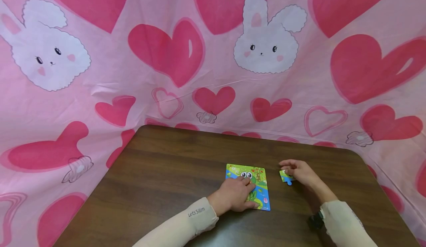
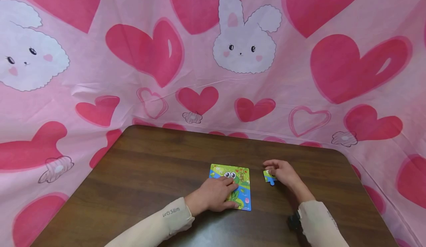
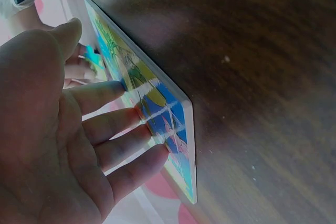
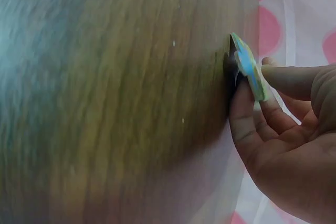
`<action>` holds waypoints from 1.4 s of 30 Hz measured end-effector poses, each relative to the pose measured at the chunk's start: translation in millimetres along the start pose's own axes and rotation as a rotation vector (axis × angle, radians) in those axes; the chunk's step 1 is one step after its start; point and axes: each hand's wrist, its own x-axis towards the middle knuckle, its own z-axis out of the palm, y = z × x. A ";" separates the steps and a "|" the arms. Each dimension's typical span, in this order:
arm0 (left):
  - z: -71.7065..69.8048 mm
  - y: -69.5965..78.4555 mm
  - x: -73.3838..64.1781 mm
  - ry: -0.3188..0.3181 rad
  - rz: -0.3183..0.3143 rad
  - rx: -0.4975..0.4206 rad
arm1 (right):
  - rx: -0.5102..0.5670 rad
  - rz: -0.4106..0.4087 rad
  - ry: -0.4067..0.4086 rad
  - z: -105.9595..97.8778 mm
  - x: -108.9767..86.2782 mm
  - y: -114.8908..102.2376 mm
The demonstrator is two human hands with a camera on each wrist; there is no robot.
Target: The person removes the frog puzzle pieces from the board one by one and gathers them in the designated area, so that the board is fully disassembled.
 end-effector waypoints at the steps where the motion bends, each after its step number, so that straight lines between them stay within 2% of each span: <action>1: 0.0 0.0 0.0 0.002 0.001 0.000 | -0.021 -0.010 0.000 -0.1 -0.8 -0.3; 11: 0.4 -0.6 -0.4 0.022 0.010 0.015 | -0.232 -0.045 0.046 1.0 -8.9 -7.6; 18: 0.3 0.2 -1.2 0.009 0.006 0.010 | -0.413 -0.079 0.080 6.0 -13.9 -15.2; 21: -0.3 0.6 -1.4 0.007 0.003 0.007 | -0.459 -0.085 0.080 7.5 -14.3 -18.4; 31: -0.1 0.6 -1.1 0.002 -0.001 0.009 | -0.473 -0.086 0.079 2.5 -18.1 -20.9; 42: 1.4 -0.1 -0.6 -0.004 0.006 -0.004 | -0.446 -0.103 0.124 -5.7 -18.8 -15.2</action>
